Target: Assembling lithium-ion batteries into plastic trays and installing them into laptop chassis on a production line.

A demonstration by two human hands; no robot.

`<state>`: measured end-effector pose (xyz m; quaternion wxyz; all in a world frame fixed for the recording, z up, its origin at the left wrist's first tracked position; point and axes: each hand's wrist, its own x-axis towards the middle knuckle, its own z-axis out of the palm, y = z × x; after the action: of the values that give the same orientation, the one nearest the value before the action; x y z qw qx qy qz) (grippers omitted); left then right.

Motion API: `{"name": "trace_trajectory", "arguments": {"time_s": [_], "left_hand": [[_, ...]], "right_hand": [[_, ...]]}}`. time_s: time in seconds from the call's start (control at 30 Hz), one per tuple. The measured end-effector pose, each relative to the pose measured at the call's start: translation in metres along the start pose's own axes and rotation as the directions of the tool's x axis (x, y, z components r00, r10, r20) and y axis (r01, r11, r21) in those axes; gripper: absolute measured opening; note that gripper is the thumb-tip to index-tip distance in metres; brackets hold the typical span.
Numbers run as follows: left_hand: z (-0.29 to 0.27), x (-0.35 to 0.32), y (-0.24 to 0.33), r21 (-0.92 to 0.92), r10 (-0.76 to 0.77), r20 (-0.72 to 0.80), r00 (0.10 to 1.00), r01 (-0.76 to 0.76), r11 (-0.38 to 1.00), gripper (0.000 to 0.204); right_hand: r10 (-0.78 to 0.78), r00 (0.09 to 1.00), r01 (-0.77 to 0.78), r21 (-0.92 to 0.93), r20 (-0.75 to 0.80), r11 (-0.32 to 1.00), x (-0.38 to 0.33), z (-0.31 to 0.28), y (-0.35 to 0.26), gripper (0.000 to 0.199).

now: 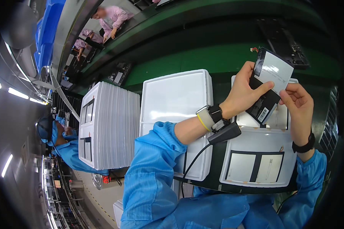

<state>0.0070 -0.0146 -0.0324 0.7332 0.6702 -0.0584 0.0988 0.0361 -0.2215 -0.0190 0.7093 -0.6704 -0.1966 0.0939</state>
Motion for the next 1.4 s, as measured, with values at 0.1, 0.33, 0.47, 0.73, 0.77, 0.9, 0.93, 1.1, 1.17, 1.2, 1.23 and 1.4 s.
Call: {"name": "trace_trajectory", "arguments": {"time_s": [0.1, 0.33, 0.47, 0.73, 0.77, 0.9, 0.93, 1.1, 1.17, 1.2, 1.23, 1.4], "left_hand": [[0.001, 0.000, -0.001, -0.033, 0.000, 0.025, 1.000, 0.001, 0.999, 0.045], [0.002, -0.002, 0.000, 0.083, 0.100, 0.019, 0.995, -0.102, 0.991, 0.073], [0.012, -0.012, 0.010, 0.455, 0.149, 0.056, 0.987, -0.158, 0.876, 0.122], [0.009, -0.010, 0.003, 0.479, 0.137, 0.085, 0.987, -0.161, 0.863, 0.136], [0.009, -0.010, 0.003, 0.483, 0.159, 0.091, 0.983, -0.183, 0.856, 0.134], [0.007, -0.013, 0.008, 0.402, 0.104, 0.166, 0.981, -0.164, 0.901, 0.128], [0.006, -0.012, 0.005, 0.398, 0.185, 0.130, 0.974, -0.222, 0.890, 0.124], [0.004, -0.007, 0.004, 0.167, 0.251, -0.046, 0.967, -0.240, 0.956, 0.110], [0.004, -0.011, 0.009, 0.233, 0.217, -0.084, 0.973, -0.192, 0.953, 0.111], [0.007, -0.011, 0.009, 0.264, 0.182, -0.101, 0.978, -0.150, 0.953, 0.111], [0.008, -0.011, 0.009, 0.259, 0.178, -0.097, 0.979, -0.147, 0.955, 0.111], [0.008, -0.013, 0.015, 0.255, 0.136, -0.103, 0.985, -0.106, 0.961, 0.111]], "right_hand": [[-0.025, 0.999, 0.024, 0.028, 0.033, 0.999, 0.001, -0.006, 0.003, 0.015], [-0.061, 0.997, 0.065, 0.059, -0.055, 0.996, -0.002, 0.001, 0.011, 0.012], [-0.049, 0.998, 0.052, 0.094, -0.038, 0.994, -0.007, -0.001, 0.014, 0.007], [-0.088, 0.995, 0.092, 0.091, -0.048, 0.992, -0.013, 0.007, 0.013, 0.005], [-0.088, 0.995, 0.092, 0.095, -0.046, 0.991, -0.013, 0.008, 0.012, 0.005], [-0.102, 0.995, 0.101, 0.078, 0.008, 0.992, -0.009, 0.008, 0.009, 0.007], [-0.110, 0.994, 0.108, 0.053, 0.027, 0.993, -0.004, 0.003, 0.012, 0.008], [-0.172, 0.980, 0.152, -0.177, -0.102, 0.972, 0.019, -0.017, 0.015, 0.012], [-0.178, 0.979, 0.190, -0.139, 0.095, 0.972, -0.003, 0.006, 0.007, 0.012], [-0.158, 0.976, 0.178, -0.123, 0.151, 0.976, -0.017, 0.014, 0.001, 0.012], [-0.092, 0.988, 0.098, -0.045, 0.126, 0.994, -0.031, 0.024, -0.001, 0.011], [-0.075, 0.995, 0.075, 0.000, 0.062, 0.997, -0.035, 0.028, -0.008, 0.017]]}}
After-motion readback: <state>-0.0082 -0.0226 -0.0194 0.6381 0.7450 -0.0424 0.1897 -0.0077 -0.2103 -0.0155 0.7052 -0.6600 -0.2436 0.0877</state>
